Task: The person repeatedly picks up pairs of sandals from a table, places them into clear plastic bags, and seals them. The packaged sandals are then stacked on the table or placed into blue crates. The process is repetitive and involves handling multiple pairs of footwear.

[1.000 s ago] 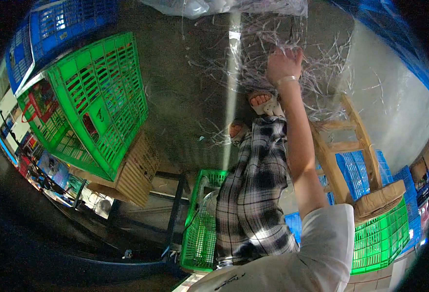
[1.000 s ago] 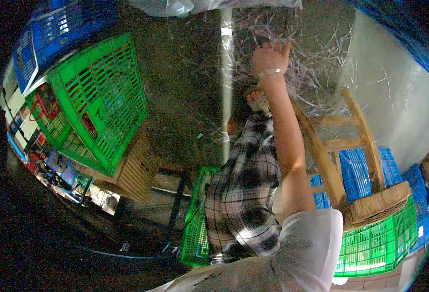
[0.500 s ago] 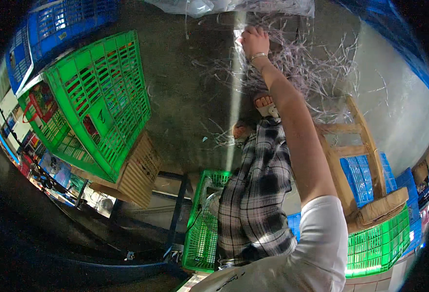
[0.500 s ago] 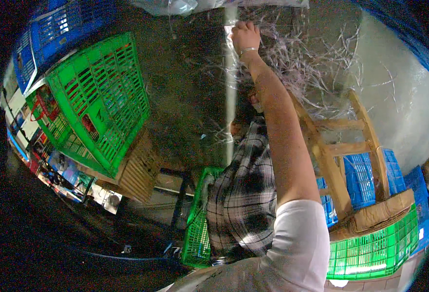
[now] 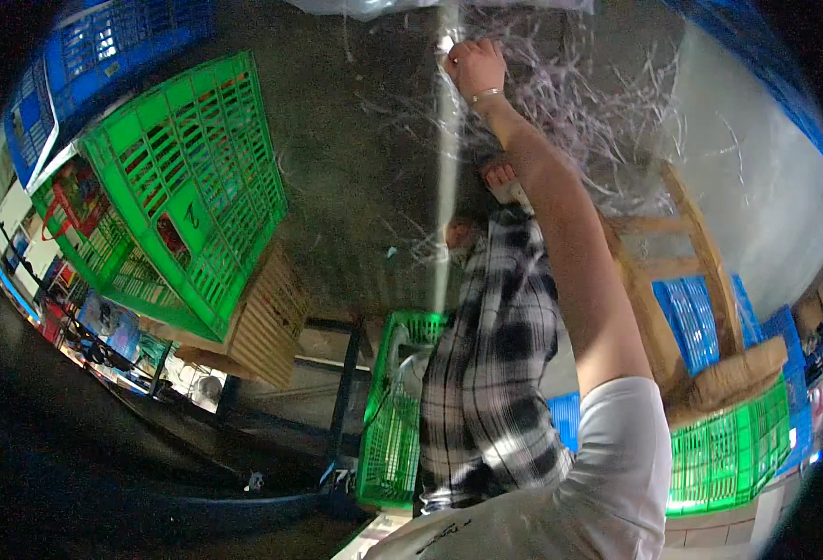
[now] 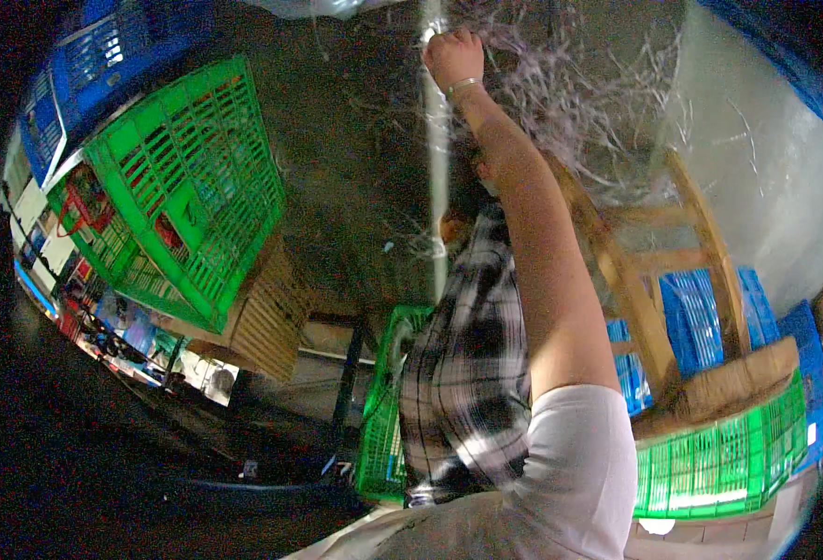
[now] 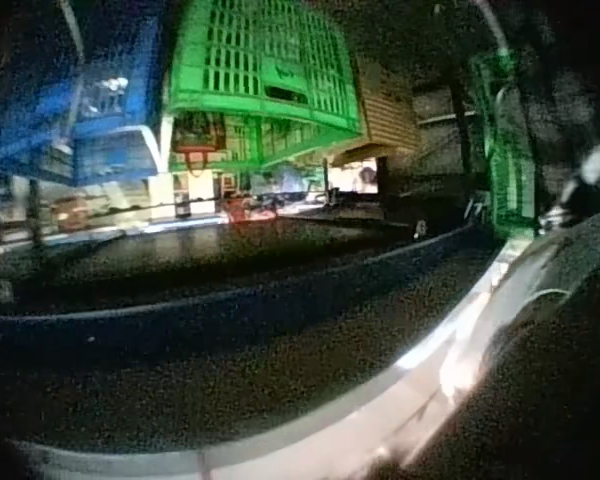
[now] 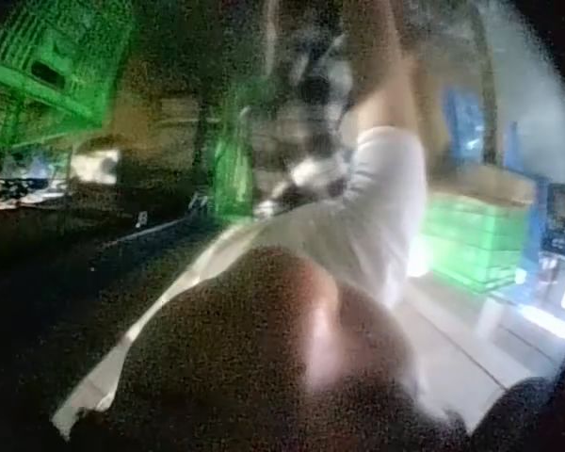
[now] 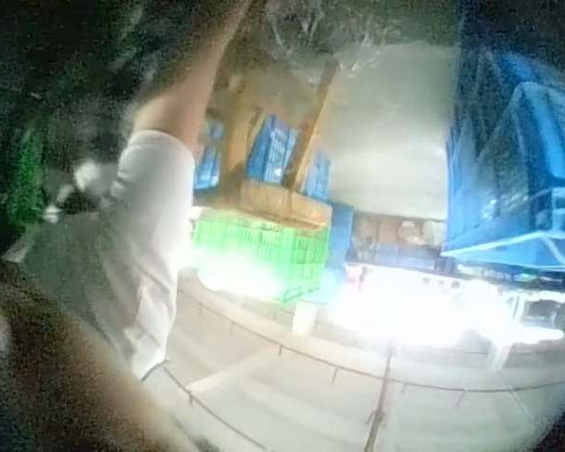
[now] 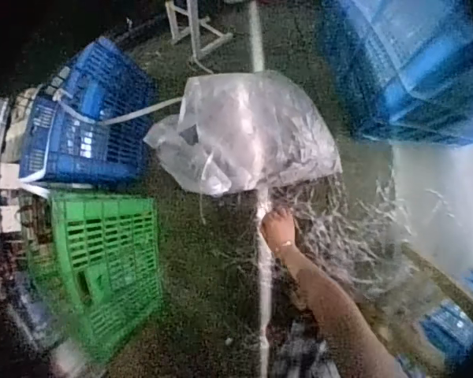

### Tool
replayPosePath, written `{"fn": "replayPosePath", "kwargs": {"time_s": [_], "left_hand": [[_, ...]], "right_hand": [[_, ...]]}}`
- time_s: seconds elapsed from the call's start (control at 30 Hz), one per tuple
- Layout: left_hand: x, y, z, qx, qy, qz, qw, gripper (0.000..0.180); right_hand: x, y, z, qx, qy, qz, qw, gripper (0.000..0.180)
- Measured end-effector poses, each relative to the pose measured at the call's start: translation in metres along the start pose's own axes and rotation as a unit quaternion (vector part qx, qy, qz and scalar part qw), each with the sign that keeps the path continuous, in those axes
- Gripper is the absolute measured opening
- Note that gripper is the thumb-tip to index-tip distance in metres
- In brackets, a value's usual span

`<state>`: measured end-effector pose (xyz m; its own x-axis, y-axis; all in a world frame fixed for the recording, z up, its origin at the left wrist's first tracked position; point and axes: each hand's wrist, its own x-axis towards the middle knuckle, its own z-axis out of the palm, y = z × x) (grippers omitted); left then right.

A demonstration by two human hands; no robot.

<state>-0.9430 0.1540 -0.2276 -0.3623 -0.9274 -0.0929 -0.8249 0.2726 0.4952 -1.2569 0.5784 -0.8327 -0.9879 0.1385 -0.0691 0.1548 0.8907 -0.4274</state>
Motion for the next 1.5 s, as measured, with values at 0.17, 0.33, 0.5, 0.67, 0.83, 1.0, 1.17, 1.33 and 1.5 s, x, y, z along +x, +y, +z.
{"fn": "replayPosePath", "kwargs": {"time_s": [0.17,0.33,0.5,0.67,0.83,1.0,1.17,1.33,1.5], "left_hand": [[0.004,0.019,-0.018,-0.001,-0.015,0.009,1.0,0.057],[0.003,0.018,-0.022,-0.018,-0.008,0.015,1.0,0.058],[-0.002,0.016,-0.018,-0.004,0.004,0.015,1.0,0.059],[-0.004,0.017,-0.012,0.006,0.014,0.006,1.0,0.061],[-0.001,0.022,-0.004,0.011,0.018,0.009,1.0,0.062],[0.003,0.025,0.0,0.005,0.009,0.006,1.0,0.063],[-0.001,0.038,-0.017,-0.015,-0.015,0.014,1.0,0.065],[-0.023,0.04,-0.063,-0.07,-0.025,0.017,0.997,0.066],[-0.013,0.051,-0.071,-0.132,-0.021,0.03,0.991,0.068]], "right_hand": [[-0.038,-0.011,-0.019,0.09,0.032,0.173,0.98,0.018],[-0.006,-0.007,-0.031,0.169,-0.041,0.252,0.952,0.019],[0.019,0.023,-0.03,0.201,0.149,0.403,0.881,0.016],[0.007,0.002,0.0,0.013,-0.01,0.103,0.995,0.021],[0.02,-0.008,0.033,-0.065,-0.035,0.177,0.981,0.022],[0.031,-0.009,0.022,0.001,0.034,0.162,0.986,0.017],[0.014,-0.039,-0.113,0.223,0.389,0.211,0.868,0.023],[-0.03,-0.123,-0.382,0.457,0.322,0.201,0.804,0.015],[-0.053,-0.224,-0.575,0.494,0.209,0.038,0.843,0.019]]}}
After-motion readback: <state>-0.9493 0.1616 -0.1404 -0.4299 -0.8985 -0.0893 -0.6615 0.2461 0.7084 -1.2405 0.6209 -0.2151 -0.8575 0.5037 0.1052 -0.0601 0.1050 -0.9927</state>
